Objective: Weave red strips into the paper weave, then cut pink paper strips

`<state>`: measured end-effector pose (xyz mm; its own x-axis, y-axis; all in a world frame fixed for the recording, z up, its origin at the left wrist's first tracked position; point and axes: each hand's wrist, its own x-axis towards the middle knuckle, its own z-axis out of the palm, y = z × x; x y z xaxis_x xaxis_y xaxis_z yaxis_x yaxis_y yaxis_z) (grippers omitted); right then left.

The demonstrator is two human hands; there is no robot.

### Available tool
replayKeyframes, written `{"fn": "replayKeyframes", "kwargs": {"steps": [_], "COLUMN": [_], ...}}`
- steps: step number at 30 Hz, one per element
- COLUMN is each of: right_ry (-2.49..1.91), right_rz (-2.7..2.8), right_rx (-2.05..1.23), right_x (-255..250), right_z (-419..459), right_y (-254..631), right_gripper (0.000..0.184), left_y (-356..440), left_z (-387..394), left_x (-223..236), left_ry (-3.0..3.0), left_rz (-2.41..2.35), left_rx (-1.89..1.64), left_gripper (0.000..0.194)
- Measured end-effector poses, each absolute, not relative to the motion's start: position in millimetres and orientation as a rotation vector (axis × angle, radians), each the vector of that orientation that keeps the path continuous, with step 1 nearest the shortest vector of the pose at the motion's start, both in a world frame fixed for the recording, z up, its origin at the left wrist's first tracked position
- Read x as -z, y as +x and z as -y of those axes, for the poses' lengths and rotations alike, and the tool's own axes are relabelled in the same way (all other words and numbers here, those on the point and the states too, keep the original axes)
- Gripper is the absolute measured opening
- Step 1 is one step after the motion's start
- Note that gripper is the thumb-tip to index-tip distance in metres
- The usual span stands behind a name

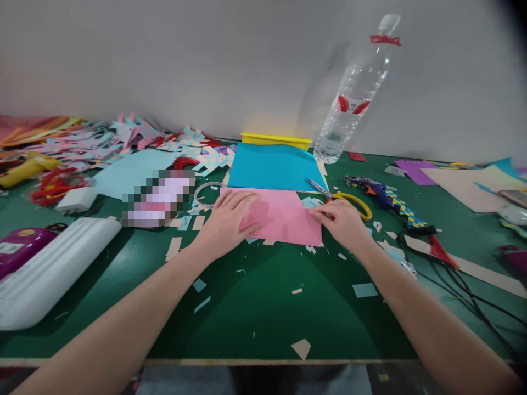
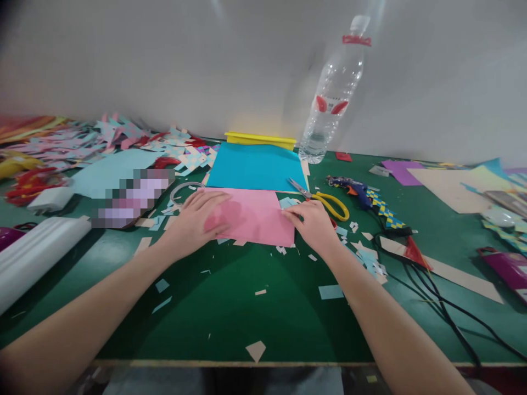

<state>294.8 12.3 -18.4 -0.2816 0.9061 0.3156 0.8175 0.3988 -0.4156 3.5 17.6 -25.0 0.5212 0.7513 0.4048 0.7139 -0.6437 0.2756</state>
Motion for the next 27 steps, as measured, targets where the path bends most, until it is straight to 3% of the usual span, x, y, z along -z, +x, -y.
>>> {"fn": "replayKeyframes", "kwargs": {"steps": [9, 17, 21, 27], "right_ry": [-1.505, -1.484, -1.348, -1.404], "right_rz": [2.074, 1.348, 1.000, 1.067], "right_rx": [-0.218, -0.698, -0.930, -1.099], "right_x": [19.0, 23.1, 23.1, 23.3], "right_z": [-16.3, -20.4, -25.7, -26.8], "right_y": [301.3, 309.5, 311.5, 308.1], "right_gripper": [0.026, 0.031, 0.032, 0.032], "left_y": [-2.5, -3.9, -6.7, -5.5], "left_z": [-24.1, -23.2, -25.4, -27.8], "left_x": [24.0, 25.0, 27.3, 35.6], "left_ry": [2.309, 1.994, 2.053, 2.372], "left_rz": [-1.531, -1.568, -1.512, -1.537], "left_rx": [-1.037, -1.265, -1.128, -0.635], "left_gripper": [0.031, 0.033, 0.031, 0.038]}}
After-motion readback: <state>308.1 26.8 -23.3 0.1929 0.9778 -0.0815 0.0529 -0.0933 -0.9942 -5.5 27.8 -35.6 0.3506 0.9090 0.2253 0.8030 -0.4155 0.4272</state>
